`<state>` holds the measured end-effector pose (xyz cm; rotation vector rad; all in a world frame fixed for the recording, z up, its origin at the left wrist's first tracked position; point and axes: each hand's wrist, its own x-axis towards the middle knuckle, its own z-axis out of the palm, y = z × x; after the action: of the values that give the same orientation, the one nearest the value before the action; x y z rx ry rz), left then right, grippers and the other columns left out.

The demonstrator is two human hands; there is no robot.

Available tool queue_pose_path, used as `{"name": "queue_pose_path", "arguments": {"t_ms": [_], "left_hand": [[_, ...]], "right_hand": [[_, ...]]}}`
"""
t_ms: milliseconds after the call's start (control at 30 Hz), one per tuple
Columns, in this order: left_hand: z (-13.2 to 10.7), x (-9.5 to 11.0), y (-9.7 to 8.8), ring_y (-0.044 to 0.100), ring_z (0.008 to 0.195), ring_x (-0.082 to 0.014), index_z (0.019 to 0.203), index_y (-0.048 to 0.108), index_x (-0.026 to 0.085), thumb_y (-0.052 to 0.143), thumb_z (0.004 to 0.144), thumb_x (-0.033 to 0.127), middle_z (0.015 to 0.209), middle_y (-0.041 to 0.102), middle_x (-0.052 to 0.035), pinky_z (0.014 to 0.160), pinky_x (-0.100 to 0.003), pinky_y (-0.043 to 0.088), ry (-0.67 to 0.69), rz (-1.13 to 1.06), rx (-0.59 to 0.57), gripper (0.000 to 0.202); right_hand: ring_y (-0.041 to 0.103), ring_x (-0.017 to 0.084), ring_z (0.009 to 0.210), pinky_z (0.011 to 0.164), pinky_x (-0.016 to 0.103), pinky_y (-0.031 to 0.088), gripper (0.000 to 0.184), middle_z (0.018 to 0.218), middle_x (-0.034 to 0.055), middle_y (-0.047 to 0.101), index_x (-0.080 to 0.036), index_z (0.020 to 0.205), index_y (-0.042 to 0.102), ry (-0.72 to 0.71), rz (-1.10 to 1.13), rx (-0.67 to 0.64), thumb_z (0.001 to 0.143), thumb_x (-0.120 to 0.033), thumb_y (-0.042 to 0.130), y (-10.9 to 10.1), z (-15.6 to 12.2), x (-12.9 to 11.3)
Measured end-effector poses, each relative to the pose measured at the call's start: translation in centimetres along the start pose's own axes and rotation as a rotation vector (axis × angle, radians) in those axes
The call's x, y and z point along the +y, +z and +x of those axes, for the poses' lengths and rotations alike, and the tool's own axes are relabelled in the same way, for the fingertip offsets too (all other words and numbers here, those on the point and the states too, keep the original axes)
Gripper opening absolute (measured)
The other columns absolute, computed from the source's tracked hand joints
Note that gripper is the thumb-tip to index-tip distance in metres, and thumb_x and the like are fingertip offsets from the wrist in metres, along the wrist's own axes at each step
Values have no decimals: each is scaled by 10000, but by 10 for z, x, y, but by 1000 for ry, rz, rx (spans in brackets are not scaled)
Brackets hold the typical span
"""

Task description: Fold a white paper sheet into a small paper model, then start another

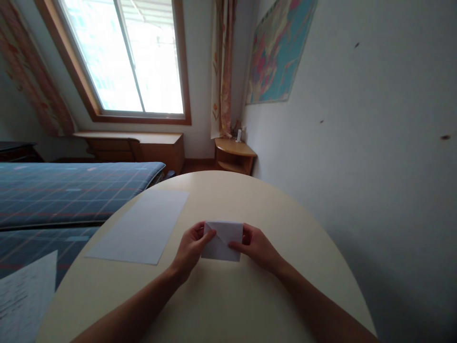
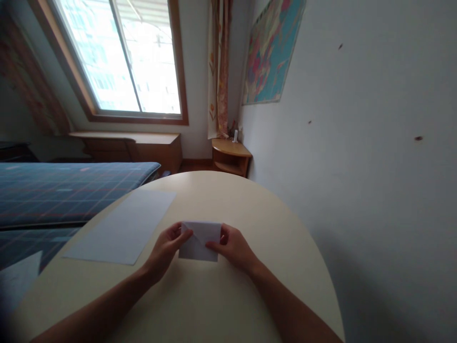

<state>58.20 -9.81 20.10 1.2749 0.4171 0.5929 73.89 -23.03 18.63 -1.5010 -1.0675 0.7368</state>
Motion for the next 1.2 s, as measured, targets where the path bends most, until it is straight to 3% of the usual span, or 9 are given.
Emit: {"name": "queue_pose_path", "arguments": {"t_ms": [200, 333, 467, 667, 900, 1067, 1200], "left_hand": [[-2, 0, 1, 644, 656, -186, 881, 689, 125, 774, 682, 518, 788, 733, -76, 592, -262, 482, -16, 64, -13, 449], [-3, -2, 1, 646, 676, -199, 956, 727, 110, 757, 701, 530, 842, 743, -102, 581, -259, 476, -2, 121, -51, 492], [-4, -3, 1, 646, 723, -213, 1055, 732, 107, 683, 769, 563, 896, 745, -106, 592, -257, 473, 52, 203, 2, 541], [-5, -4, 3, 641, 782, -225, 1133, 711, 124, 607, 824, 572, 956, 743, -98, 633, -264, 485, 138, 305, 43, 555], [-12, -1, 3, 554, 622, -156, 1399, 492, 127, 496, 913, 477, 837, 697, -46, 560, -233, 434, 206, 524, 68, 599], [-15, -2, 1, 516, 589, -151, 1457, 413, 150, 429, 955, 419, 696, 594, -1, 571, -236, 402, 277, 671, 67, 570], [-17, -3, 0, 523, 588, -151, 1490, 349, 179, 427, 961, 379, 690, 581, 6, 570, -233, 388, 325, 738, 58, 571]], "right_hand": [[616, 169, 749, 639, 265, 498, 368, 856, 27, 654, -182, 1018, 596, -46, -8, -25, 812, -468, 705, 0, -5, -12], [571, 150, 674, 583, 244, 447, 327, 775, 13, 630, -188, 922, 627, -83, -76, 59, 867, -511, 619, 0, -4, -14], [567, 152, 648, 562, 244, 433, 316, 744, 14, 644, -188, 857, 655, -91, -133, 113, 853, -503, 640, 2, -3, -11], [586, 153, 636, 533, 245, 447, 373, 840, 26, 690, -248, 1184, 661, -147, -177, 115, 892, -472, 603, 8, -7, -13], [656, 218, 843, 666, 310, 540, 356, 1016, 71, 712, -270, 1212, 671, -220, -249, 99, 921, -447, 569, 12, -11, -19], [667, 222, 873, 685, 318, 558, 340, 1043, 67, 700, -292, 1232, 654, -245, -268, 90, 938, -429, 549, 14, -12, -19], [673, 223, 905, 729, 329, 562, 324, 1061, 62, 705, -296, 1236, 645, -276, -312, 88, 946, -403, 548, 13, -13, -21]]}}
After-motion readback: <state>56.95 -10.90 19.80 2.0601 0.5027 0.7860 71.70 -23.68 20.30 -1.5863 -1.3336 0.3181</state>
